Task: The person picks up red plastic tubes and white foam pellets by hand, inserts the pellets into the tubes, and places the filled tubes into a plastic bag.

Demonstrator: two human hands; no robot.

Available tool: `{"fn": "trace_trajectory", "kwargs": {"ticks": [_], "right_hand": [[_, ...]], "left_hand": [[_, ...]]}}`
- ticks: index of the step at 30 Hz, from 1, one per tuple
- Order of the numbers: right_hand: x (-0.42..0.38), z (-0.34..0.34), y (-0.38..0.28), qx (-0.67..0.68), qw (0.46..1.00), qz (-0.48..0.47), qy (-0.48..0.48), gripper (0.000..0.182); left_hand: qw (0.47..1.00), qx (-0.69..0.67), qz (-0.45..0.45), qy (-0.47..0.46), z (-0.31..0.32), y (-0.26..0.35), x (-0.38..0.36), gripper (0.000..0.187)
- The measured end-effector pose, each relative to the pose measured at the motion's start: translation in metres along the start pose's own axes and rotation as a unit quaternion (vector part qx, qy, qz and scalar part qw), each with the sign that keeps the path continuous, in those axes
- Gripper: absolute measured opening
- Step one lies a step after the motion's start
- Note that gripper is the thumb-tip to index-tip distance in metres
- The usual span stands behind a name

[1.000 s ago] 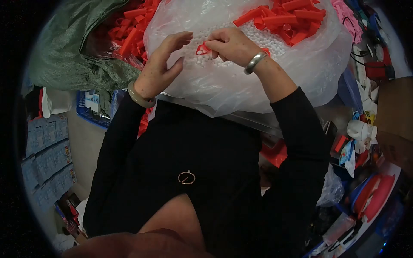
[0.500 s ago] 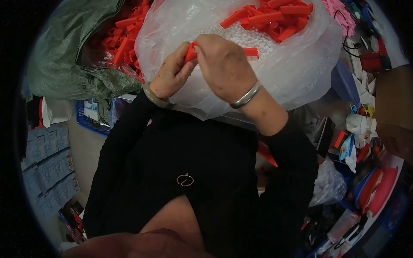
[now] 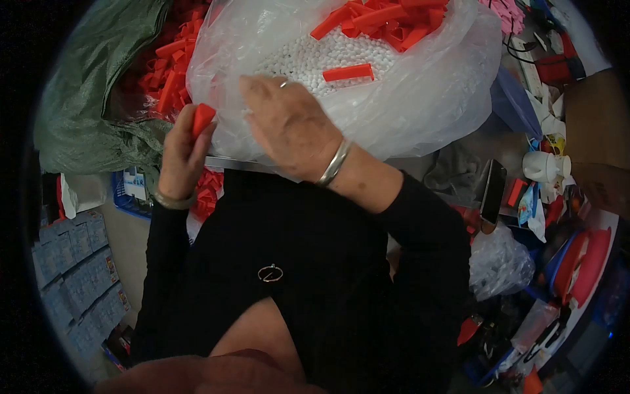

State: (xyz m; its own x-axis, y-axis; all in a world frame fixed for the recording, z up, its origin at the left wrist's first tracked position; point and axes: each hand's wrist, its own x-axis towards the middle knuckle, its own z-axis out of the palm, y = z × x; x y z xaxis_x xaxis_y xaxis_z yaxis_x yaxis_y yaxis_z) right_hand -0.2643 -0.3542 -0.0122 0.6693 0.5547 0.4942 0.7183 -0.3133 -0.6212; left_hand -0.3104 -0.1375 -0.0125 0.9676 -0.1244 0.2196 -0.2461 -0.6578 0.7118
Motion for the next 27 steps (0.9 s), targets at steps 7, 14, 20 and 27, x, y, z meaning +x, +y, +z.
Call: {"fn": "trace_trajectory", "kwargs": {"ticks": [7, 14, 20, 27], "right_hand": [[-0.017, -0.083, 0.091, -0.467, 0.864, -0.005, -0.189, 0.009], [-0.008, -0.084, 0.11, -0.467, 0.808, 0.003, -0.358, 0.01], [0.01, -0.072, 0.088, -0.388, 0.899, -0.023, -0.203, 0.006], [0.023, -0.019, 0.092, -0.329, 0.936, 0.08, -0.094, 0.012]], "left_hand": [[0.926, 0.308, -0.116, -0.185, -0.09, -0.071, -0.093, 0.031], [0.985, 0.137, -0.098, -0.043, -0.074, -0.062, -0.067, 0.031], [0.999, 0.032, -0.021, -0.006, -0.053, -0.037, -0.03, 0.024], [0.998, -0.027, 0.051, 0.013, -0.031, -0.028, -0.007, 0.018]]}}
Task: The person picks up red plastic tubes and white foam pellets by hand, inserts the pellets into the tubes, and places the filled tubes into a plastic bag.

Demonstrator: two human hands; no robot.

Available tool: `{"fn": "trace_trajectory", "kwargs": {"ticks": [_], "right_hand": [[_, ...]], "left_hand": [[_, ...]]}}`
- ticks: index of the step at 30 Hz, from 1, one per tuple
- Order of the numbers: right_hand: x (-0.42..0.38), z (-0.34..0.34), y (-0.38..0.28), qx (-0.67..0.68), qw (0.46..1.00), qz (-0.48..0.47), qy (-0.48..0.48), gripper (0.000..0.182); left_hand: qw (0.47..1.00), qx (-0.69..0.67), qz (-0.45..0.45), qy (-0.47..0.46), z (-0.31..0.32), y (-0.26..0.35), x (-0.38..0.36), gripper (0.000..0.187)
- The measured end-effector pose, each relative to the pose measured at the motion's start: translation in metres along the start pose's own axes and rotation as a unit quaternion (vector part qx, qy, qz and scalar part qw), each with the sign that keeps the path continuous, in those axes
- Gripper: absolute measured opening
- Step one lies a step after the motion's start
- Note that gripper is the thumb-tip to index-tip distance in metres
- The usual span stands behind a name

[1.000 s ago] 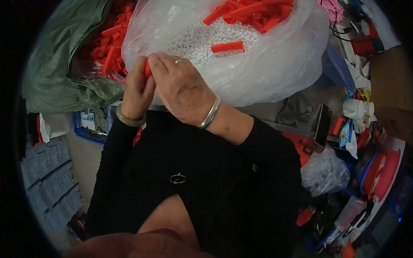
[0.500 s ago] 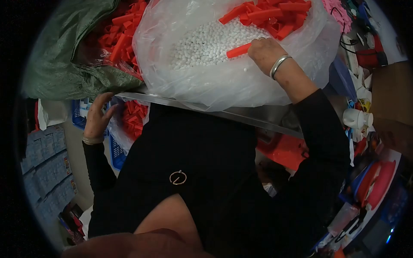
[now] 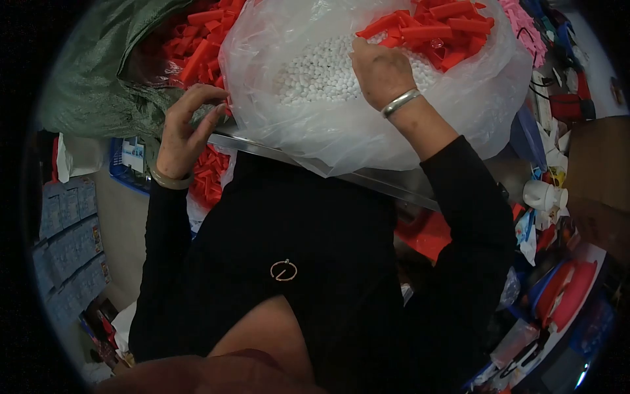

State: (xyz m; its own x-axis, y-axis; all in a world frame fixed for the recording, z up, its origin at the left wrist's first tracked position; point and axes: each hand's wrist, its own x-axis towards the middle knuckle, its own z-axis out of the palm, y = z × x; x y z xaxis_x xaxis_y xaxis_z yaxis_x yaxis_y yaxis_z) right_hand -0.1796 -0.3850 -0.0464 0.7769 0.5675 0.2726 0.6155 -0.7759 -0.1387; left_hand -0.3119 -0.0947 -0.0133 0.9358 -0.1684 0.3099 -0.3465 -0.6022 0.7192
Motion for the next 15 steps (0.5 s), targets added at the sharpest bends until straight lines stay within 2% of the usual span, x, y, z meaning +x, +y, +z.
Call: {"fn": "trace_trajectory", "kwargs": {"ticks": [1, 3, 4, 6, 7, 9, 10, 12, 13, 15], "right_hand": [[0.003, 0.009, -0.003, 0.001, 1.0, -0.001, 0.0, 0.012], [0.011, 0.032, -0.005, -0.011, 0.993, 0.069, -0.098, 0.014], [0.015, 0.045, -0.006, -0.011, 0.993, 0.068, -0.099, 0.014], [0.023, 0.066, -0.013, 0.139, 0.98, 0.103, -0.097, 0.019], [0.025, 0.069, -0.023, 0.14, 0.98, 0.101, -0.098, 0.019], [0.025, 0.072, -0.046, 0.268, 0.951, 0.033, -0.148, 0.023], [0.025, 0.069, -0.054, 0.27, 0.951, 0.031, -0.15, 0.023], [0.028, 0.057, -0.064, 0.39, 0.877, 0.083, -0.268, 0.022], [0.029, 0.052, -0.063, 0.391, 0.876, 0.082, -0.268, 0.022], [0.029, 0.041, -0.054, 0.557, 0.745, 0.163, -0.328, 0.021]], "left_hand": [[1.0, 0.0, -0.001, 0.001, 0.001, 0.0, 0.0, 0.018], [1.0, -0.008, -0.013, -0.009, 0.003, -0.001, 0.0, 0.018], [1.0, -0.008, -0.014, -0.008, 0.003, -0.003, 0.0, 0.018], [1.0, -0.02, -0.022, -0.003, 0.002, -0.006, -0.002, 0.018], [1.0, -0.019, -0.025, -0.002, 0.001, -0.006, -0.002, 0.018], [0.998, -0.041, -0.036, 0.014, -0.001, -0.007, -0.004, 0.019], [0.998, -0.04, -0.04, 0.015, -0.002, -0.009, -0.004, 0.019], [0.999, -0.014, 0.008, 0.028, -0.002, -0.013, -0.001, 0.019], [1.0, -0.013, 0.008, 0.027, -0.002, -0.012, 0.001, 0.019], [0.999, -0.01, 0.027, 0.028, 0.001, -0.004, 0.008, 0.017]]}}
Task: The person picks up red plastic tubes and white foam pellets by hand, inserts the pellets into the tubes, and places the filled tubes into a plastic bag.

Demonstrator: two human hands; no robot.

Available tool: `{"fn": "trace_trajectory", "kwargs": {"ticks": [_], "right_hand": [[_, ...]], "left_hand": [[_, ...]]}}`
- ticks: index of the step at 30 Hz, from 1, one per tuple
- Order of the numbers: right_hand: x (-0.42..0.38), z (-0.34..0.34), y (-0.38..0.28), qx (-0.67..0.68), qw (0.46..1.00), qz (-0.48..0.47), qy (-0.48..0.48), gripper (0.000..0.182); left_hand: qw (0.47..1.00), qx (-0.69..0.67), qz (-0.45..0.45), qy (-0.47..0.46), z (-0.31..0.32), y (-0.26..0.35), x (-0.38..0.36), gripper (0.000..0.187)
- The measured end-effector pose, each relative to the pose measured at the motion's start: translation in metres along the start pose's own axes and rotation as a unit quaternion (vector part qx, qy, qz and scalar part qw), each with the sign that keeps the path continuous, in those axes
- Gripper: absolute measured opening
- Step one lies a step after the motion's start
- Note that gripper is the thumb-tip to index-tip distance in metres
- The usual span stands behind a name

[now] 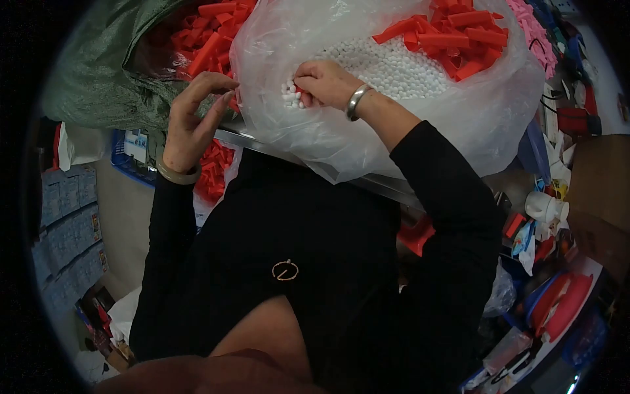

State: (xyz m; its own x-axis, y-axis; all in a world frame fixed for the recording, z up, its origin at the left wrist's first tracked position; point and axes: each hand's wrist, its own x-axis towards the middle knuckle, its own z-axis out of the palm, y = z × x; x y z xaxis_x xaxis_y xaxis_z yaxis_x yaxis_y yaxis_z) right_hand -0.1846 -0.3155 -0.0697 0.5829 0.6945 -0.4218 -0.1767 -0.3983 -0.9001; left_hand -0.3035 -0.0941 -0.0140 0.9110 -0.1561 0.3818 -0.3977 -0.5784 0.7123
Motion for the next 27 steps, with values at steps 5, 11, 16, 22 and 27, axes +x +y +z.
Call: {"fn": "trace_trajectory", "kwargs": {"ticks": [5, 11, 16, 22, 27], "right_hand": [[-0.025, -0.029, -0.01, 0.112, 0.993, -0.018, -0.028, 0.017], [-0.053, -0.05, -0.021, 0.127, 0.99, -0.066, -0.009, 0.017], [-0.068, -0.054, -0.028, 0.067, 0.99, -0.121, -0.004, 0.019], [-0.08, -0.034, -0.035, -0.066, 0.956, -0.226, 0.177, 0.018], [-0.098, -0.003, -0.04, -0.264, 0.874, -0.265, 0.31, 0.017]], "left_hand": [[1.0, -0.026, 0.008, -0.001, 0.017, 0.014, 0.014, 0.016], [0.997, -0.041, 0.043, -0.041, 0.047, 0.014, 0.029, 0.023], [0.996, -0.052, 0.066, -0.011, 0.081, 0.009, 0.038, 0.034], [0.981, -0.172, 0.051, -0.073, 0.109, 0.001, 0.045, 0.026], [0.987, -0.156, -0.01, -0.033, 0.115, 0.01, 0.045, 0.013]]}}
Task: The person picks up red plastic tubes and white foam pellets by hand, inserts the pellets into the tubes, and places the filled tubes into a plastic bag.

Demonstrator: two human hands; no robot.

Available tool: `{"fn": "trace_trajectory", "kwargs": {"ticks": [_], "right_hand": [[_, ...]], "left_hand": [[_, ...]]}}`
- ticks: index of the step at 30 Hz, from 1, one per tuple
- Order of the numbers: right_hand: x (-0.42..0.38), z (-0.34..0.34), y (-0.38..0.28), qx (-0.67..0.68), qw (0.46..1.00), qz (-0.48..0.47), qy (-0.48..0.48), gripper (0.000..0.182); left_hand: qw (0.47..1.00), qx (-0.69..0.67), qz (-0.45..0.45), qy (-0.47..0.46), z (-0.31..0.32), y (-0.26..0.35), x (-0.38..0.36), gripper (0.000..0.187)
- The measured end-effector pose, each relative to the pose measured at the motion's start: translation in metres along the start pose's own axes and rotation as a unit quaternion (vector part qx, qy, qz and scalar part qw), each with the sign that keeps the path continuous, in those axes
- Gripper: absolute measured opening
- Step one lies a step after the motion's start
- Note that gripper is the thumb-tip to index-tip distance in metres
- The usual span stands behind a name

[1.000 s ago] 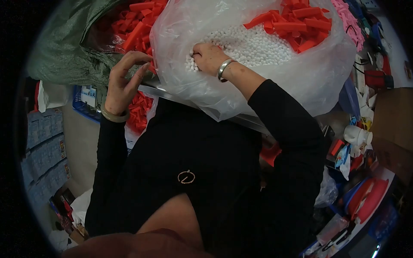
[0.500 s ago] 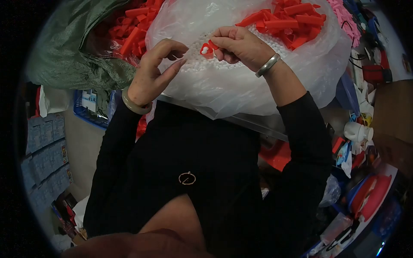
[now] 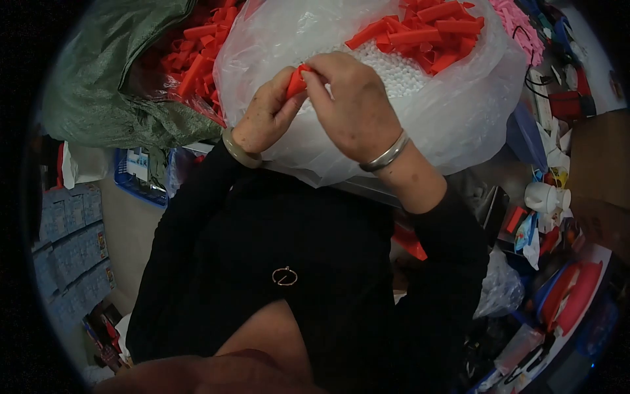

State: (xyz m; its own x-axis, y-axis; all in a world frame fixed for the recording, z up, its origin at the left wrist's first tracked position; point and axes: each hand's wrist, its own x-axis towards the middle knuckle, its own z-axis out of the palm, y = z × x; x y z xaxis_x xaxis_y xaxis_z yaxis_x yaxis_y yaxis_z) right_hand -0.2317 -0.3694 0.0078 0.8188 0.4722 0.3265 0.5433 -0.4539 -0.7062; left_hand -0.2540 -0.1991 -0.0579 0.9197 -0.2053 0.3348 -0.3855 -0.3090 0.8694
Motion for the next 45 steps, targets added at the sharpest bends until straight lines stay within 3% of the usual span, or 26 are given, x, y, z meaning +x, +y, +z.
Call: {"fn": "trace_trajectory", "kwargs": {"ticks": [2, 7, 10, 13, 15, 19, 20, 22, 26, 28, 33, 35, 39, 45], "right_hand": [[-0.008, 0.016, -0.003, -0.07, 0.989, -0.12, 0.061, 0.023], [-0.018, 0.028, -0.021, -0.106, 0.987, -0.108, 0.061, 0.036], [-0.018, 0.038, -0.023, -0.146, 0.974, -0.143, 0.102, 0.04], [-0.018, 0.037, -0.023, -0.047, 0.985, -0.151, 0.07, 0.045], [-0.014, 0.026, -0.013, 0.007, 0.992, -0.116, -0.059, 0.045], [0.013, -0.036, 0.048, -0.308, 0.95, -0.056, 0.011, 0.019], [0.02, -0.052, 0.067, -0.372, 0.925, -0.059, 0.04, 0.016], [0.035, -0.083, 0.103, -0.451, 0.889, -0.032, 0.074, 0.015], [0.043, -0.088, 0.125, -0.499, 0.862, 0.071, 0.044, 0.017], [0.042, -0.081, 0.124, -0.484, 0.868, 0.098, 0.054, 0.019], [0.033, -0.08, 0.122, -0.435, 0.886, 0.145, 0.077, 0.032], [0.032, -0.08, 0.119, -0.394, 0.887, 0.241, 0.028, 0.039], [0.03, -0.076, 0.134, -0.43, 0.883, 0.185, 0.036, 0.043], [0.034, -0.068, 0.143, -0.358, 0.896, 0.243, 0.098, 0.043]], "left_hand": [[1.0, 0.005, -0.006, 0.008, -0.002, -0.007, -0.003, 0.013], [0.998, 0.047, -0.036, 0.024, -0.008, 0.007, -0.007, 0.016], [0.996, 0.057, -0.002, 0.065, -0.009, 0.005, -0.014, 0.015], [0.986, 0.157, -0.017, 0.054, -0.039, 0.025, -0.024, 0.017], [0.982, 0.174, -0.065, 0.021, -0.07, 0.033, -0.043, 0.021], [0.92, 0.365, -0.096, -0.1, -0.155, 0.025, -0.112, 0.034], [0.921, 0.365, -0.098, -0.099, -0.163, 0.027, -0.121, 0.034], [0.85, 0.505, -0.118, -0.09, -0.173, 0.033, -0.13, 0.035], [0.904, 0.4, -0.152, -0.021, -0.168, 0.034, -0.12, 0.03], [0.949, 0.271, -0.158, 0.017, -0.16, 0.033, -0.109, 0.026], [0.964, 0.249, -0.089, 0.033, -0.143, 0.033, -0.087, 0.022], [0.966, 0.242, -0.08, 0.036, -0.137, 0.032, -0.081, 0.022], [0.975, 0.206, -0.077, 0.01, -0.125, 0.032, -0.074, 0.019], [0.98, 0.19, -0.062, 0.012, -0.123, 0.031, -0.071, 0.016]]}}
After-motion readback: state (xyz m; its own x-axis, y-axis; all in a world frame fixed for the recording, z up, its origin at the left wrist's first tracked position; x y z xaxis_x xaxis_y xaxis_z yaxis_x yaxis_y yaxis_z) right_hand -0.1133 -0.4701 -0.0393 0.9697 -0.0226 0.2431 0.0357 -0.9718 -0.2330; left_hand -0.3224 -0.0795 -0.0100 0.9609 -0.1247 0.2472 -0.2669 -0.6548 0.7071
